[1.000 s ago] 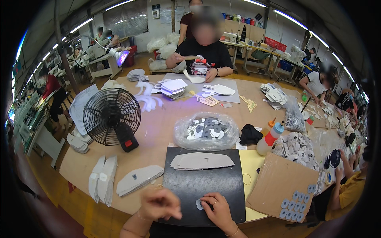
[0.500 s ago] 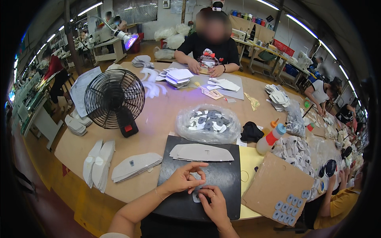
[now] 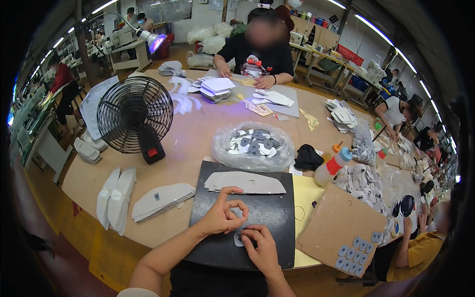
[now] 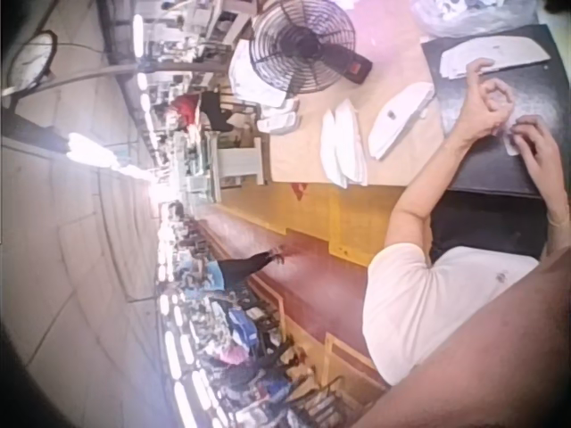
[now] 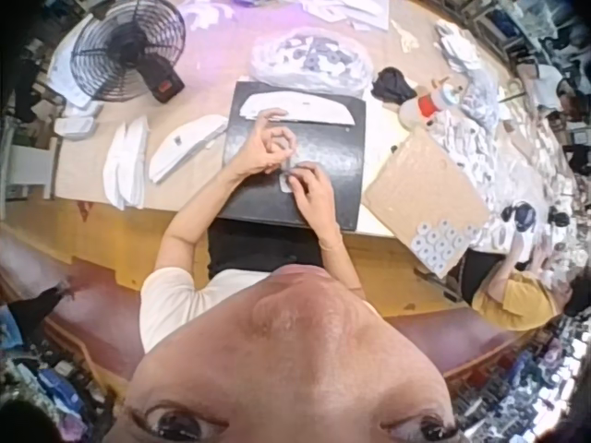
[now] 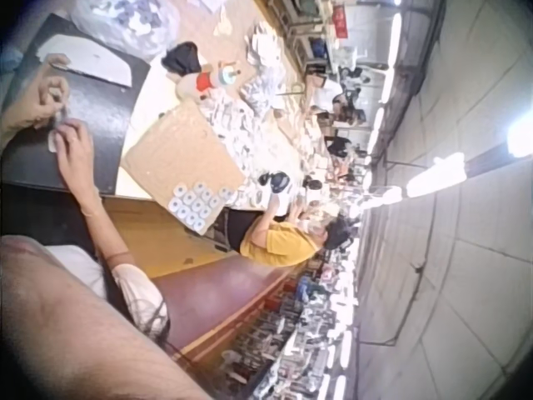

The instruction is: The person repeatedly places small white inserts into curved white plastic pieces on a black work surface, then stacks the completed pieces. The person handles the parts by hand without visible tools.

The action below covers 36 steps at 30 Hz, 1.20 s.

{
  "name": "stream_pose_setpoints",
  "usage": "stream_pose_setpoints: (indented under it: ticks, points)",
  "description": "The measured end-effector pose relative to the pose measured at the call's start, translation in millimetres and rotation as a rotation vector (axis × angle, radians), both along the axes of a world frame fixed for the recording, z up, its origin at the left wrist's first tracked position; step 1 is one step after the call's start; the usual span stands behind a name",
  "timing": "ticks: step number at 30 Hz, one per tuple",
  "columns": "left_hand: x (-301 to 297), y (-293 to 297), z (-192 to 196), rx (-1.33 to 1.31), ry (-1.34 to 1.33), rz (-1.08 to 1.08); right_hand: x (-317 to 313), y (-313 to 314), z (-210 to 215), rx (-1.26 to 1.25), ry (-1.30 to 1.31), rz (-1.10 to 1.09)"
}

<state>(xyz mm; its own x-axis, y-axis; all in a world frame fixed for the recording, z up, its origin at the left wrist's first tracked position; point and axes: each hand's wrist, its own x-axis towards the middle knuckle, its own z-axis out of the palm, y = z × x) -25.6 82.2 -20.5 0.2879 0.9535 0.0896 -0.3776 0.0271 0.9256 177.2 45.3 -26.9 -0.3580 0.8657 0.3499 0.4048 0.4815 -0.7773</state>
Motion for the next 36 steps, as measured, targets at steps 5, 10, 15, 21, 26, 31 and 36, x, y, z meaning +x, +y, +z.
stream_pose_setpoints:
  ticks: [5, 10, 15, 21, 26, 31, 36]
  points:
    - [0.0, -0.4, -1.1, -0.017, -0.010, 0.009, -0.8, -0.2, 4.6, -0.007, -0.026, 0.004]
    - [-2.0, 0.8, -0.6, -0.009, 0.006, 0.024, -1.5, 0.5, 6.2, -0.024, -0.033, 0.013]
    - [0.0, -3.5, 1.5, -0.049, 0.034, 0.015, 0.6, 0.6, 0.1, 0.039, -0.044, 0.008]
    - [-3.3, -0.5, 0.2, -0.028, 0.007, 0.037, 0.9, 0.3, -0.9, 0.025, -0.043, 0.006]
    - [-0.6, 2.3, -1.4, -0.033, -0.015, 0.031, 1.8, 1.1, 3.1, -0.014, -0.059, -0.001]
    - [-2.2, 0.6, -5.0, -0.024, -0.016, 0.041, 0.9, -1.0, 7.7, -0.022, -0.078, 0.005]
    - [-3.6, -0.2, 1.0, -0.020, -0.003, 0.061, -1.2, 2.2, 1.2, 0.057, -0.043, 0.001]
